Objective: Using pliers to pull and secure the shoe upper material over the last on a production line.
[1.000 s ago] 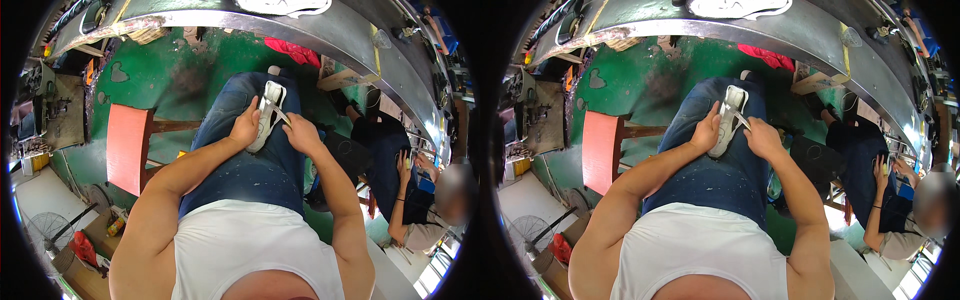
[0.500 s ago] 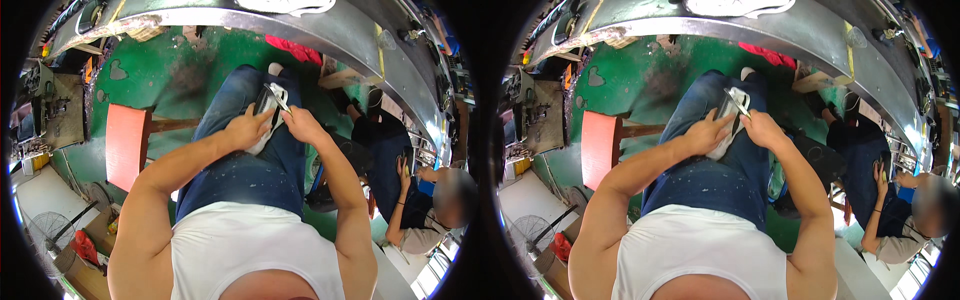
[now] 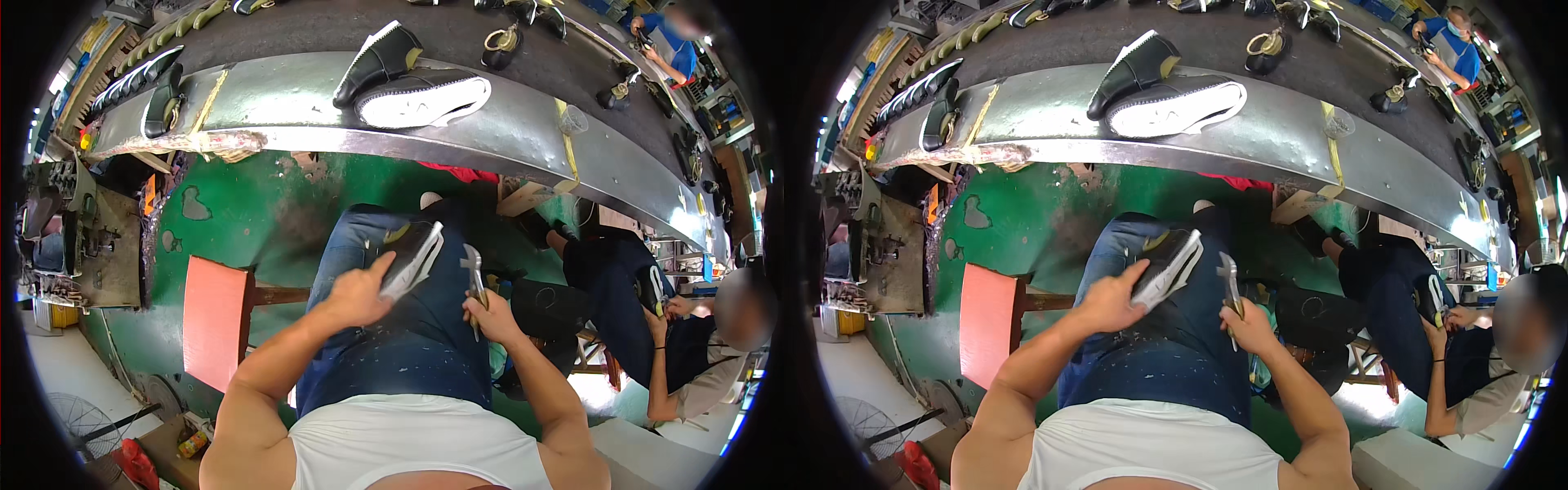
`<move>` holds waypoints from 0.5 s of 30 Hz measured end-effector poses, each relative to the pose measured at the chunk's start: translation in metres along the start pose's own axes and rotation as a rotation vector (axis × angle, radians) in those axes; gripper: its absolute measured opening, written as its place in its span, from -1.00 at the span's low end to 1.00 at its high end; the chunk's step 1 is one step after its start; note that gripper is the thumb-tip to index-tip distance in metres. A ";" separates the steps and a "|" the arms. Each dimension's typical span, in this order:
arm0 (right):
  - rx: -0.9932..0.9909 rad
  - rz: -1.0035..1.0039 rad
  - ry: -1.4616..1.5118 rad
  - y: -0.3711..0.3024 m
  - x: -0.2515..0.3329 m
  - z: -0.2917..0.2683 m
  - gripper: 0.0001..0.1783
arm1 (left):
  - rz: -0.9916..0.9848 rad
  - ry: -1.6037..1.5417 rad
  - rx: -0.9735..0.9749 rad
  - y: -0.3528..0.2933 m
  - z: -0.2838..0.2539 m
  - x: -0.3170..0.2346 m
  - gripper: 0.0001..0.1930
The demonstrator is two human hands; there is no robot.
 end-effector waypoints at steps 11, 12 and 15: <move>0.084 0.011 -0.222 -0.010 0.031 0.002 -0.74 | -0.195 -1.090 0.054 0.129 0.044 0.035 -0.49; 0.128 0.028 -0.262 -0.014 0.039 0.009 -0.76 | -0.180 -1.282 0.358 0.120 0.095 0.037 -0.39; 0.239 -0.077 -0.419 -0.020 0.056 0.018 -0.68 | 0.051 -0.401 -0.214 0.053 0.071 0.022 -0.37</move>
Point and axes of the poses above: each hand's wrist, its own y-axis towards the middle knuckle, its own z-axis out of the palm, x = y × z, the point moved 10 cm from there along y, towards the middle knuckle, and after that the axes turned 5 degrees about y, right-handed, at the moved point
